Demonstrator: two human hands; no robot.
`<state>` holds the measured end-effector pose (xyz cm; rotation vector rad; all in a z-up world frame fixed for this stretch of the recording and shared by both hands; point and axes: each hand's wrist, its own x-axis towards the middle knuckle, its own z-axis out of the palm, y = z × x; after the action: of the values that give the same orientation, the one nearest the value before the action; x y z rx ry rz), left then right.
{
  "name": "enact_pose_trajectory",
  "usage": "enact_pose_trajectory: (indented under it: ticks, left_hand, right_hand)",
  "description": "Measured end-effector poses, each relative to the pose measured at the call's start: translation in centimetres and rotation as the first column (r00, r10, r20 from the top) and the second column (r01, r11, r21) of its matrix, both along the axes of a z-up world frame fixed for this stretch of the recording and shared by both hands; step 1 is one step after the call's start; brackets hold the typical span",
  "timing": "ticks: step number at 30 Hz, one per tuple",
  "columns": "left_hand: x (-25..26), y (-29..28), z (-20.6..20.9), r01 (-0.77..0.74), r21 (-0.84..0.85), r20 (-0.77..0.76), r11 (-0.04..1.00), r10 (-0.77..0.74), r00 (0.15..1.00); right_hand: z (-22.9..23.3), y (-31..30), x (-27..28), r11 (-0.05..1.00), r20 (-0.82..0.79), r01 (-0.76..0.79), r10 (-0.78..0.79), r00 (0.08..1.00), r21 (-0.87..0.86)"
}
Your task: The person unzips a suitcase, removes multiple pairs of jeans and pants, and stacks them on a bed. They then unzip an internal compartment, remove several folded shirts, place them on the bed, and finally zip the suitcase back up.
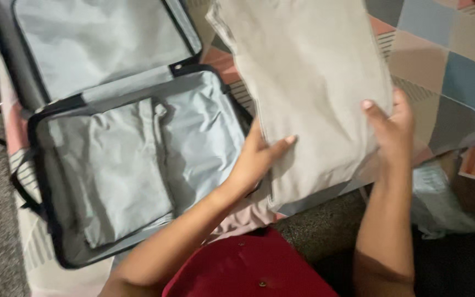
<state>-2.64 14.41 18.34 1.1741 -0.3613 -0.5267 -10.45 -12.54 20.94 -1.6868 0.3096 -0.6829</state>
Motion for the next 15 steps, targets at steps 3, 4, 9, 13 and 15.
enact_pose_trajectory:
  ticks: [3,4,9,13,15]
  left_hand:
    - [1.6,-7.0,-2.2,0.019,-0.095,0.298,0.995,0.01,0.954]
    - [2.3,-9.1,-3.1,0.009,-0.014,0.358,1.0,-0.003,0.934]
    - [2.7,-16.8,-7.8,0.145,0.518,0.166,0.843,-0.265,0.95]
    - [1.0,-18.8,-11.4,-0.061,0.856,0.399,0.514,-0.58,0.71]
    - [0.8,-18.5,-13.4,-0.18,0.875,0.466,0.45,-0.679,0.568]
  right_hand:
    - [-0.8,-7.4,-0.5,0.988,-0.062,0.107,-0.114,0.992,-0.108]
    - [-1.8,-9.9,-0.4,0.974,-0.106,0.15,-0.17,0.98,-0.172]
    - [-12.6,-18.9,1.8,0.898,-0.415,0.086,-0.281,0.865,-0.431]
    - [-22.8,-15.3,4.3,0.612,-0.416,-0.209,-0.218,0.883,-0.763]
    - [-25.4,-10.6,4.5,0.551,-0.418,-0.133,-0.431,0.8,-0.824]
